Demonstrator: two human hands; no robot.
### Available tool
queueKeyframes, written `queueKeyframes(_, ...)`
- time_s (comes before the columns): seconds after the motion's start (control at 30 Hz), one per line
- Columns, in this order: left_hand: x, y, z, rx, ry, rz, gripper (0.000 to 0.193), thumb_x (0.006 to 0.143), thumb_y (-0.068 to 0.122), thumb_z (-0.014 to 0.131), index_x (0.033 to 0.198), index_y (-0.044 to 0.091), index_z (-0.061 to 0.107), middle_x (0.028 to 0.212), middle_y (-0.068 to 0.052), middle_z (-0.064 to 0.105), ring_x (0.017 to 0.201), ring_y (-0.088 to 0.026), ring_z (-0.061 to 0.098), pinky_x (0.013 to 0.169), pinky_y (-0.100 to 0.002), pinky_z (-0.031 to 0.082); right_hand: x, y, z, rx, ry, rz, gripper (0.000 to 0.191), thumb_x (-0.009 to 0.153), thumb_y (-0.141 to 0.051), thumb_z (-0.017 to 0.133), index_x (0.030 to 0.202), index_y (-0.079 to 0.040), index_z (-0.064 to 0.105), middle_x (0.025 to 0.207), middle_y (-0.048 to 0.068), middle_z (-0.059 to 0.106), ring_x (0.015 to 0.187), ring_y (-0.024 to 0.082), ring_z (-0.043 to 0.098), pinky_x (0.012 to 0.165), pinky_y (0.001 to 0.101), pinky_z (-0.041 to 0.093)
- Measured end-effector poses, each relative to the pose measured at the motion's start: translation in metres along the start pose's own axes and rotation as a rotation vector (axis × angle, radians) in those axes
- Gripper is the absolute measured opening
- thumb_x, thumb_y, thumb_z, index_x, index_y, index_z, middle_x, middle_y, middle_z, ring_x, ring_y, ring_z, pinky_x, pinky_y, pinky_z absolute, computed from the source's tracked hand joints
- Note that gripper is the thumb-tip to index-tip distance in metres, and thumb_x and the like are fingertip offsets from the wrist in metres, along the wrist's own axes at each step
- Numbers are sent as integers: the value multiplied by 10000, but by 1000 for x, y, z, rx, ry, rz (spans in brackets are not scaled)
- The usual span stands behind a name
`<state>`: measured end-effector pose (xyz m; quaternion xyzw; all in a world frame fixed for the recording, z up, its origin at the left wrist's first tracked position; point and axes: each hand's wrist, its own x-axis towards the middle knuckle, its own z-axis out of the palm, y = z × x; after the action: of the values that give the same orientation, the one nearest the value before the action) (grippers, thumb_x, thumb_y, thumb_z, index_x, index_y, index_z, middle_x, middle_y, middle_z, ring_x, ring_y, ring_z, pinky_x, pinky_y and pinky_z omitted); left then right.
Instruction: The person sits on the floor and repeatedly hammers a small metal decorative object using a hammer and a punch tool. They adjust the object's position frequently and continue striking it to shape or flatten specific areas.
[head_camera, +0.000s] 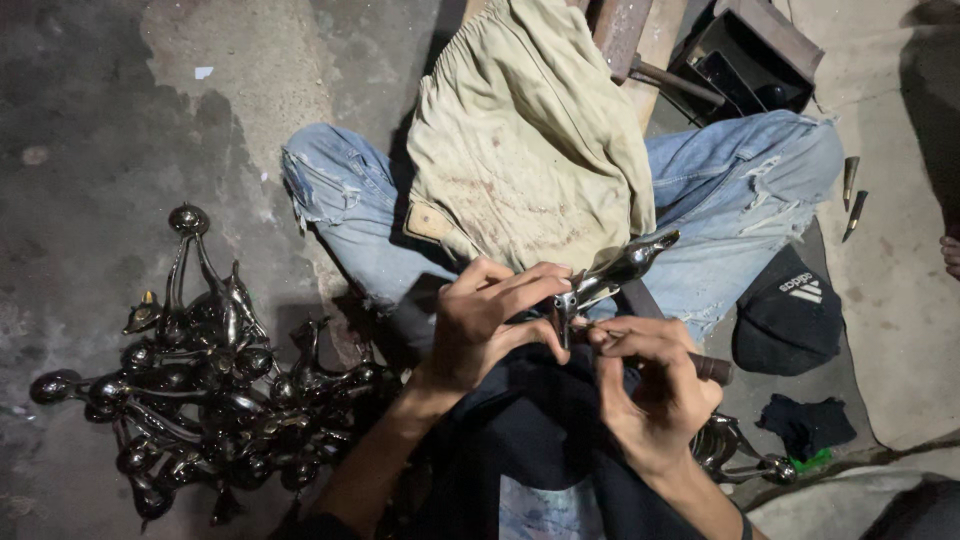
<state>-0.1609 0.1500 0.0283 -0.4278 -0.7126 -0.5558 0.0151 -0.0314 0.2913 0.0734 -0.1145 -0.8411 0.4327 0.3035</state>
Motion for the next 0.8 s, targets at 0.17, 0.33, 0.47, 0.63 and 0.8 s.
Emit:
queueKeyframes(0.17, 1, 2, -3, 27, -34, -12, 667, 666, 137, 909, 1285, 147, 660, 1269, -12, 737, 936, -175, 634, 832, -272, 559, 3, -3, -11, 52, -100, 3, 157, 820, 106, 713, 881, 22, 595, 967, 170, 703, 877, 197, 725, 814, 278, 588)
queueKeyframes(0.33, 3, 3, -3, 31, -24, -3, 674, 669, 161, 925, 1287, 147, 654, 1267, -15, 739, 910, -180, 622, 808, -283, 549, 1, 0, -5, 150, -16, 74, 129, 883, 106, 676, 914, 21, 584, 1036, 183, 692, 921, 191, 725, 862, 281, 604)
queueKeyframes(0.47, 4, 3, 0, 22, -22, -8, 690, 651, 167, 936, 1281, 142, 655, 1259, -15, 746, 906, -180, 618, 802, -273, 557, -1, 2, -6, 88, -35, 64, 146, 861, 106, 705, 883, 20, 589, 1016, 172, 696, 905, 187, 731, 836, 273, 596)
queueKeyframes(0.63, 6, 4, -1, 7, -35, 15, 689, 635, 219, 935, 1259, 127, 657, 1243, -16, 744, 938, -179, 642, 826, -281, 557, -4, 3, -14, 90, -82, 53, 187, 849, 93, 749, 822, -3, 591, 966, 135, 719, 875, 166, 744, 809, 263, 602)
queueKeyframes(0.8, 12, -5, -5, -22, -94, 52, 692, 623, 314, 938, 1229, 117, 669, 1214, -13, 757, 913, -157, 661, 821, -281, 555, -4, 10, -27, 191, -65, -3, 162, 881, 118, 674, 945, 21, 561, 1009, 162, 680, 918, 213, 730, 836, 349, 636)
